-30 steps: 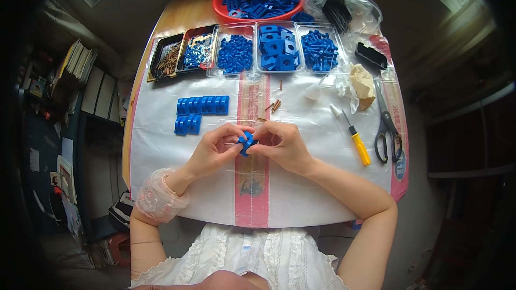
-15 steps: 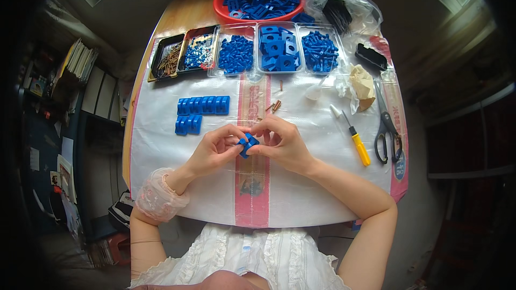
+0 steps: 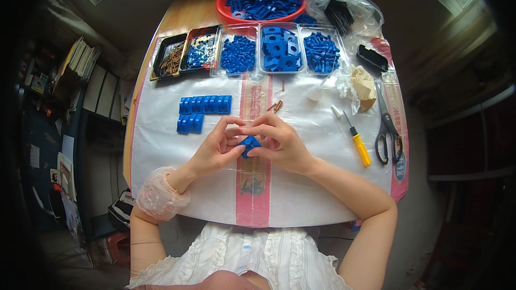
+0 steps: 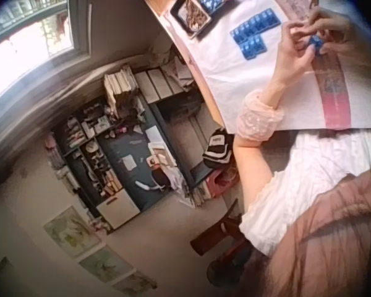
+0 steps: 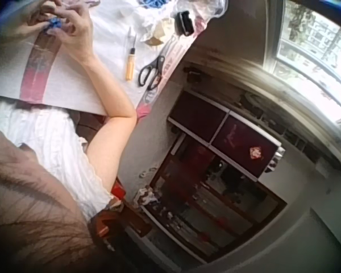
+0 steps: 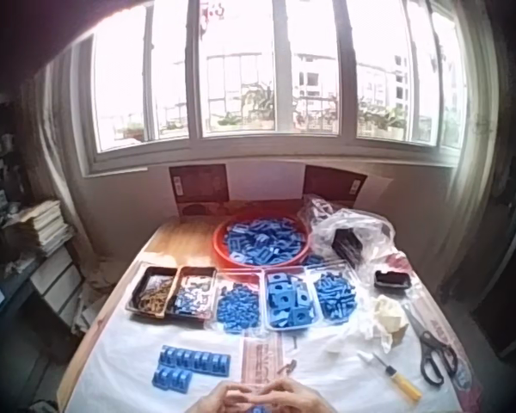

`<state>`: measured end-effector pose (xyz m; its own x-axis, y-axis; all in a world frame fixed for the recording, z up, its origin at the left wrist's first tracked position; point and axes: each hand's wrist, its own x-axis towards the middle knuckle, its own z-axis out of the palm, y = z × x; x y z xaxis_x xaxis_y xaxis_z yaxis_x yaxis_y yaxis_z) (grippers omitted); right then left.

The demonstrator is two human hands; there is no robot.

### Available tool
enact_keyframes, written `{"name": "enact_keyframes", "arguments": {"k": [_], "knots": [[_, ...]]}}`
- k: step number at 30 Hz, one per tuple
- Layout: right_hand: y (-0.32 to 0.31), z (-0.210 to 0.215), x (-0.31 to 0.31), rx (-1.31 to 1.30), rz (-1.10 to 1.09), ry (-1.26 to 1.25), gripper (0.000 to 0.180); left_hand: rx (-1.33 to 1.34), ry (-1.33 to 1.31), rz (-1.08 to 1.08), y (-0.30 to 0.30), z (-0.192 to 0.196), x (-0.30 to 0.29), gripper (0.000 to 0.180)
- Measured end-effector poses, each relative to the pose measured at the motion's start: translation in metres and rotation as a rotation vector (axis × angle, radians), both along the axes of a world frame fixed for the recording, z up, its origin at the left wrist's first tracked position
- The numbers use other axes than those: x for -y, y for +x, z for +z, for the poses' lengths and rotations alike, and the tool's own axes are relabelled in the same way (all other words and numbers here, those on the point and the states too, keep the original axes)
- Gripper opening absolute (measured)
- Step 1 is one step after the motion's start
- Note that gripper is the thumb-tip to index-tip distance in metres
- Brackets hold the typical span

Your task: Assembling small blue plastic components using a screwdriver and screws on a table.

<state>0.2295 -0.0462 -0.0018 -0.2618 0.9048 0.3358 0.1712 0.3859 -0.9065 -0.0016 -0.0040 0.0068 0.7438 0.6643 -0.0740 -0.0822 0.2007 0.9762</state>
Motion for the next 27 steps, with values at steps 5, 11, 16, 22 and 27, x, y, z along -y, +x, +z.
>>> {"name": "enact_keyframes", "arguments": {"k": [5, 11, 16, 22, 27], "knots": [[0.001, -0.003, -0.001, 0.049, 0.014, 0.049, 0.030, -0.078, 0.028, -0.012, 0.000, 0.007, 0.000, 0.049], [0.001, 0.001, 0.003, 0.161, -0.042, -0.007, 0.024, -0.272, 0.342, 0.026, -0.001, 0.010, -0.003, 0.047], [0.000, 0.001, 0.004, 0.212, -0.067, -0.059, 0.020, -0.334, 0.581, 0.098, 0.002, 0.014, 0.000, 0.051], [0.000, -0.002, 0.003, 0.204, -0.086, -0.052, 0.021, -0.330, 0.733, 0.150, 0.001, 0.006, 0.003, 0.055], [0.001, -0.001, 0.003, 0.216, -0.079, -0.052, 0.021, -0.388, 0.727, 0.207, -0.001, 0.016, 0.001, 0.047]]}}
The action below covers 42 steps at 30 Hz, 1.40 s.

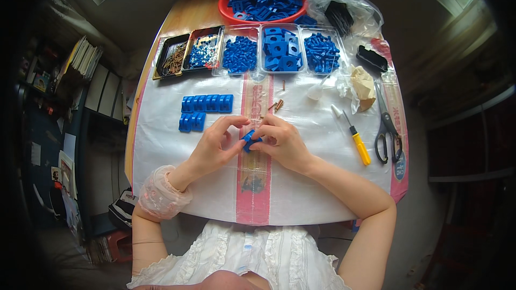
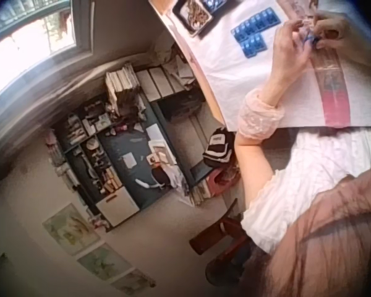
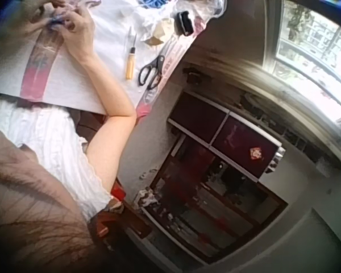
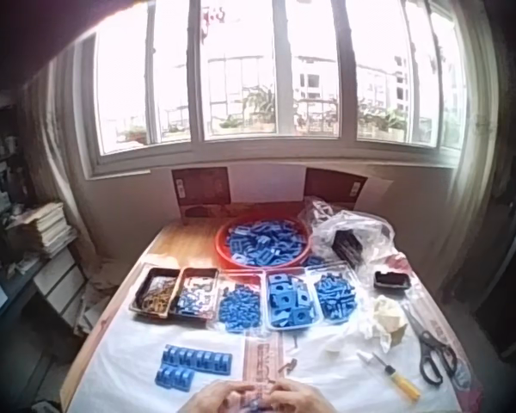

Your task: Assembling small blue plastic components using a screwdriver and screws on a table.

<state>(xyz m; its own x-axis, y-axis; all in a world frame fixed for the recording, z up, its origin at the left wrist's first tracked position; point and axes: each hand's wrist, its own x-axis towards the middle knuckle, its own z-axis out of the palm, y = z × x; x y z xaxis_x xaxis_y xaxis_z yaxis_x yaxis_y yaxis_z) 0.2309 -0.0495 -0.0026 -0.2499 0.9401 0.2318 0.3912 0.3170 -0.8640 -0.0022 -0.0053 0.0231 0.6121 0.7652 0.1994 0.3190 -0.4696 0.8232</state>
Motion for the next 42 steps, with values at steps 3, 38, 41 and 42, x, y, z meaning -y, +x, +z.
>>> {"name": "enact_keyframes", "arguments": {"k": [3, 38, 41, 42], "knots": [[-0.002, 0.001, 0.000, -0.012, 0.001, -0.010, 0.019, 0.061, 0.136, 0.044, -0.002, -0.001, -0.007, 0.042], [-0.005, 0.004, -0.001, -0.008, -0.003, 0.002, 0.016, -0.603, 0.441, 0.113, -0.022, 0.006, -0.227, 0.026], [-0.004, 0.004, -0.001, 0.004, -0.006, 0.001, 0.016, -0.590, 0.327, 0.120, -0.015, 0.013, -0.223, 0.027], [-0.004, 0.004, -0.001, 0.008, -0.005, 0.001, 0.016, -0.596, 0.333, 0.125, -0.015, 0.014, -0.223, 0.027]]}}
